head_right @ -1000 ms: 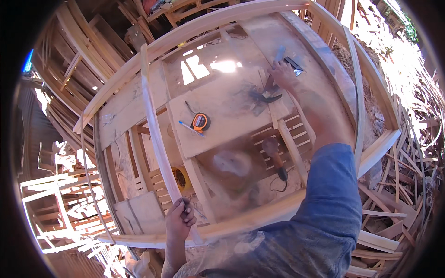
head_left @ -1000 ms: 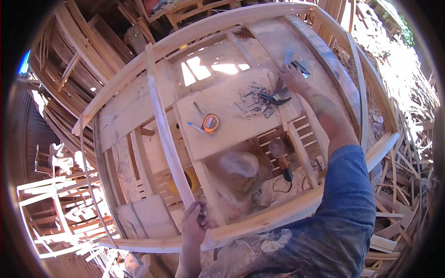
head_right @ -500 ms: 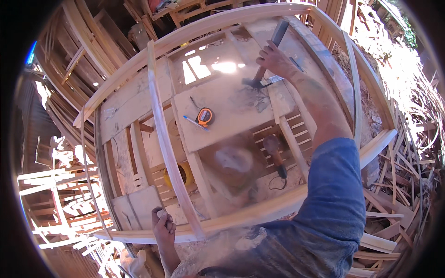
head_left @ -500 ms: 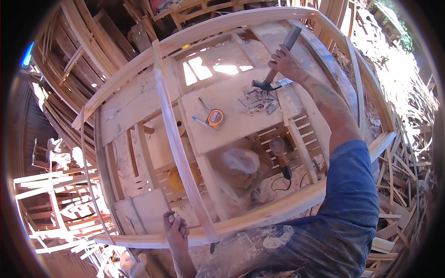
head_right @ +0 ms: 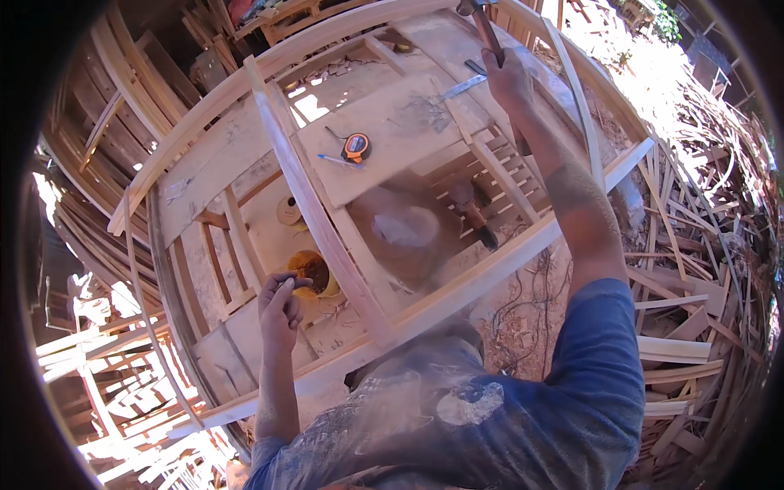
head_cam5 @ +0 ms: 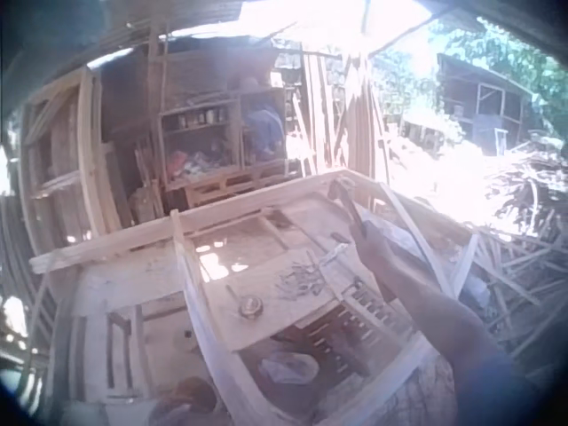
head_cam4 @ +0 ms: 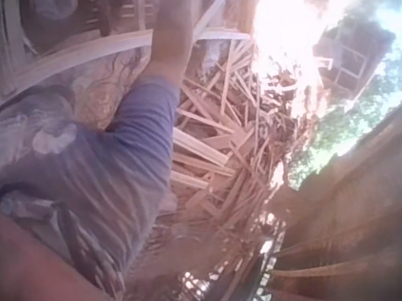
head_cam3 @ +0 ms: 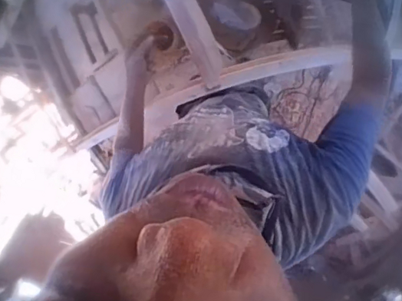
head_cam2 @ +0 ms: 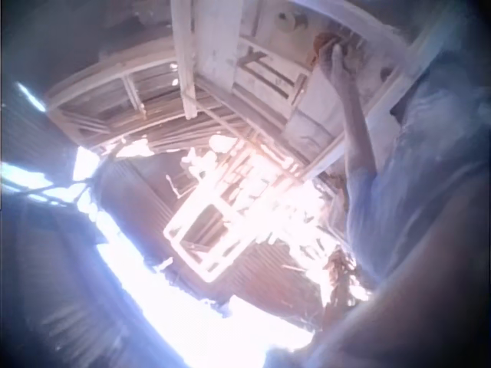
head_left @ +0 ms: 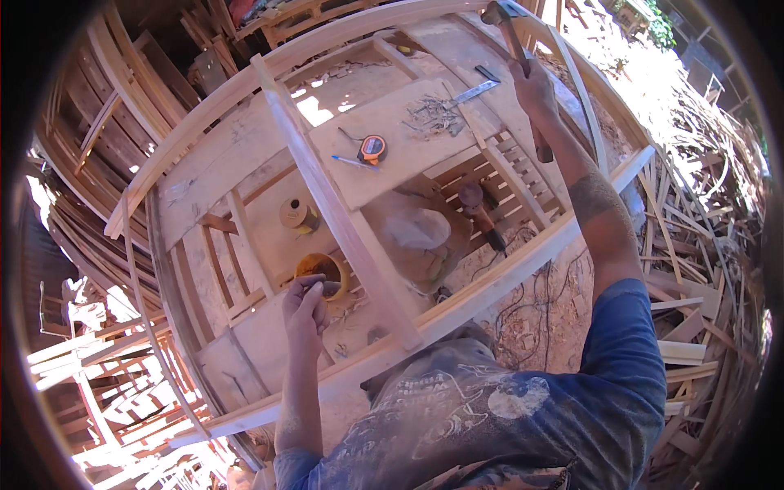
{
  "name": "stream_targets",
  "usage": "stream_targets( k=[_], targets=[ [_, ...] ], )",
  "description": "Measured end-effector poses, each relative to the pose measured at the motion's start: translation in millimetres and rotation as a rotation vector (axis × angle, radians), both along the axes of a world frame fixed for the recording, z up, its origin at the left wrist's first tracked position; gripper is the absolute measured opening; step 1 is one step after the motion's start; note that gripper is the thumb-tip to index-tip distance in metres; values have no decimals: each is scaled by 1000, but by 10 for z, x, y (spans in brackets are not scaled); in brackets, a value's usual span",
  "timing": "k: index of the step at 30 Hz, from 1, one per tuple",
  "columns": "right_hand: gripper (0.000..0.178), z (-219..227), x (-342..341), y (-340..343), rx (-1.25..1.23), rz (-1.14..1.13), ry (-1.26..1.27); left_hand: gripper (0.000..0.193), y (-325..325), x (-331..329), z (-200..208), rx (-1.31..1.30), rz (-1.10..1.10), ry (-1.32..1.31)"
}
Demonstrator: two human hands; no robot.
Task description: Measuring and hammering nails to assemble a large wooden frame structure in a workshop.
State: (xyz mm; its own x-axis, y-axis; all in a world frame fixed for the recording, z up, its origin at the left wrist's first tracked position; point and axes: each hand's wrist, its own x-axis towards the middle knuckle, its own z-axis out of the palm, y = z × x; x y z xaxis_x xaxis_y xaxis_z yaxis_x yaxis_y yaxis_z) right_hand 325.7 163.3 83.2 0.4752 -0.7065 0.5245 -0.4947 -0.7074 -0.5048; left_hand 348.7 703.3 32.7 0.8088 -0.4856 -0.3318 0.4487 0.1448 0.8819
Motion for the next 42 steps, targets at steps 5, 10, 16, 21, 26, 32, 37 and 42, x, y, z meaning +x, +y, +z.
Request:
stream_targets(
  k=[5,10,16,21,26,32,37,42],
  targets=[
    [23,-39,-1364,1516,767,100,-399,27,199,183,-198,15,-295,-126],
    [20,-377,-2650,3208,943,-205,-421,37,134,90,-387,116,-685,-350],
    [18,-842,-3674,4665,1002,-378,-449,28,-39,-128,-419,25,-844,-456],
    [13,-1031,-4172,5356,1168,-577,-517,21,-271,-277,-99,39,-867,-607],
    [17,-1326,-4696,5811,1223,-608,-569,18,-763,73,-238,136,-703,-1527],
    [19,-1480,-5098,6070,1253,-656,-542,18,-966,-29,-525,662,-896,-2004],
    [19,-1410,-5158,6271,1242,-703,-557,13,-1077,-213,-599,677,-951,-1968],
    [16,-1220,-4809,6461,1189,-745,-587,12,-954,-166,-604,453,-839,-1897]
  ],
)
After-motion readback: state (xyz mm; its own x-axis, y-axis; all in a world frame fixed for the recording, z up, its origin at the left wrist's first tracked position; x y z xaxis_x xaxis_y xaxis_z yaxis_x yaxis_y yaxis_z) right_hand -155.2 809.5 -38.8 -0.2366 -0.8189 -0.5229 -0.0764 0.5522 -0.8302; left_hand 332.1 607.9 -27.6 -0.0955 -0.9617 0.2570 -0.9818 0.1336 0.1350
